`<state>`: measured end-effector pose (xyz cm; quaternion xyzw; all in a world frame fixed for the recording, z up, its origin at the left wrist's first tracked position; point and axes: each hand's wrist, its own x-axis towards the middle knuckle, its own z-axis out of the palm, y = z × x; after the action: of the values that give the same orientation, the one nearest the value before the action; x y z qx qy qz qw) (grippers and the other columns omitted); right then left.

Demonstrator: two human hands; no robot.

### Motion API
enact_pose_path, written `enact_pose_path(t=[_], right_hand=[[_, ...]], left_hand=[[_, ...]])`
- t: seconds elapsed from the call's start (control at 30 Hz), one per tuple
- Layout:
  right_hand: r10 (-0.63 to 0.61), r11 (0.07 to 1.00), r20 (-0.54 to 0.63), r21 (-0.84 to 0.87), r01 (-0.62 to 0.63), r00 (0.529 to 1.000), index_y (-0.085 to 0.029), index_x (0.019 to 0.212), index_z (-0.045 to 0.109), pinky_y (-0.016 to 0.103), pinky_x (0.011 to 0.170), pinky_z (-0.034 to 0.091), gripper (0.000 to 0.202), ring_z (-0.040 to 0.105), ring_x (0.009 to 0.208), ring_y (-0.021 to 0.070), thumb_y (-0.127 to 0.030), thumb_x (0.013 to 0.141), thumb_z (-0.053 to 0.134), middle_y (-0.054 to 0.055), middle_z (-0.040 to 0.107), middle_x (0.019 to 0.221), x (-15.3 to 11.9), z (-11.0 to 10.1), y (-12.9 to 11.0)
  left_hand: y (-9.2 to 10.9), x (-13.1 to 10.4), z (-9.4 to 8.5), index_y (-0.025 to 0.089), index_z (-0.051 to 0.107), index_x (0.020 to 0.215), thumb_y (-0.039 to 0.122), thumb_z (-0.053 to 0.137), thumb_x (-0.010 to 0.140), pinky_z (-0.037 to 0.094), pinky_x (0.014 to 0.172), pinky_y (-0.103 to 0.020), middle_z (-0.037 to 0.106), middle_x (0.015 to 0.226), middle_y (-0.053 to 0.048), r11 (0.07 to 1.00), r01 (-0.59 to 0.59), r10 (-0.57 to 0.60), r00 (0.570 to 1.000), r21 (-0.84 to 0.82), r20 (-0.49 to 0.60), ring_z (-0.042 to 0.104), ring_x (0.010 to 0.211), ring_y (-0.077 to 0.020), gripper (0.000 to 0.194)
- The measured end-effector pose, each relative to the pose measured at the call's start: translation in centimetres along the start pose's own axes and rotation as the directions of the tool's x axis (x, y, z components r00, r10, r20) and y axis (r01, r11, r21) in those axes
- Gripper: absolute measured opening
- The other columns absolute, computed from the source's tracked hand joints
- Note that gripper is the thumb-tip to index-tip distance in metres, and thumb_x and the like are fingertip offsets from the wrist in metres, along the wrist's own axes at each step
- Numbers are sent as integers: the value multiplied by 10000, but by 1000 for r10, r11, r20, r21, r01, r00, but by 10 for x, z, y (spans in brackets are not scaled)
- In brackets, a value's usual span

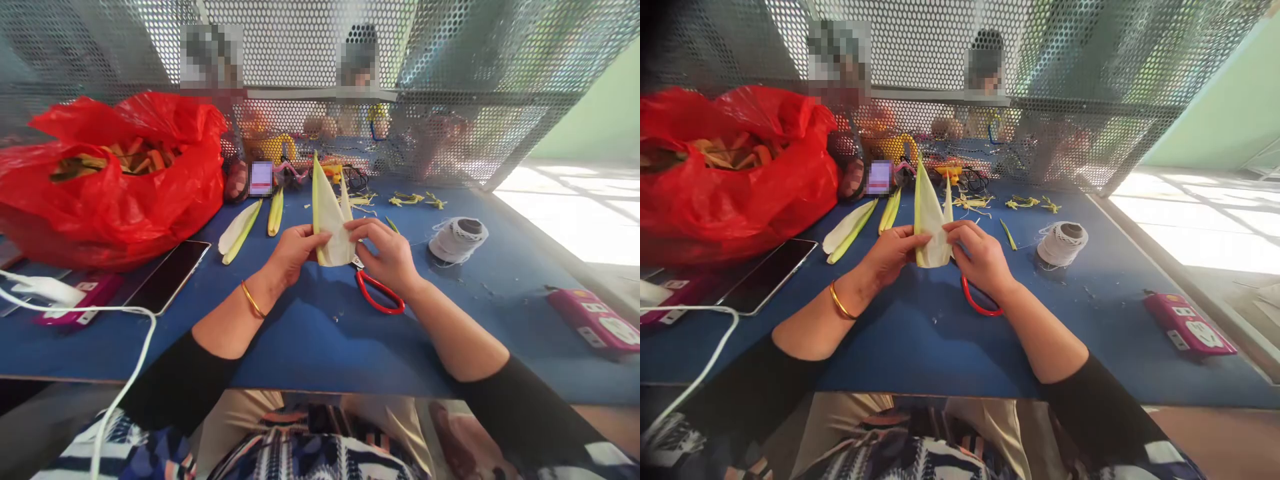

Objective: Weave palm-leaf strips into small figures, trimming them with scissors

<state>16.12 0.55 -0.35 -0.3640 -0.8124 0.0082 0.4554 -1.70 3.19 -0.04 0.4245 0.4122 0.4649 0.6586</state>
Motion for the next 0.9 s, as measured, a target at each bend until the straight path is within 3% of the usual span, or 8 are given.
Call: enact_pose_path(t=[0.17,0.47,0.63,0.7,0.8,0.9], right_hand=[[32,999,-75,11,-31,997,-226,790,552,348,851,524,158,677,943,176,-93,839,482,68,713,990,3,-1,1],[44,998,-56,-36,-46,997,-230,780,537,346,822,525,156,672,921,179,-80,787,498,60,699,991,2,-2,10],[42,999,33,2,-42,999,-230,803,531,330,820,513,158,658,925,177,-76,795,495,57,685,968,0,1,12],[16,998,107,66,-23,994,-224,808,533,312,805,508,180,653,904,169,-53,771,493,54,680,945,-1,4,11],[-58,979,247,203,6,967,-215,809,548,288,783,496,216,636,867,157,-29,725,476,41,670,906,-3,7,5],[-82,959,335,284,-17,939,-206,783,567,279,766,483,209,611,824,147,-46,708,456,33,650,881,-3,7,-1]], left_hand=[[1,1,0,116,701,742,198,748,631,513,535,-277,686,678,-38,1000,6,-6,999,4,-47,610,552,-141,146],[-4,7,-5,139,694,726,237,734,622,434,474,-226,674,662,-12,988,-68,84,989,138,-119,575,534,-121,149],[-1,6,-4,146,700,735,209,705,668,453,488,-231,678,650,-12,995,-56,67,990,85,-127,576,522,-118,92],[4,5,-5,136,705,740,187,691,694,473,502,-228,691,665,-29,1000,9,-6,994,20,-109,591,531,-118,70],[10,3,-5,110,711,750,161,657,742,505,532,-220,707,697,-64,982,178,-177,984,-67,12,613,553,-116,75],[11,2,-4,102,714,764,143,631,771,516,539,-211,712,716,-72,967,230,-226,973,-113,49,629,576,-117,93]])
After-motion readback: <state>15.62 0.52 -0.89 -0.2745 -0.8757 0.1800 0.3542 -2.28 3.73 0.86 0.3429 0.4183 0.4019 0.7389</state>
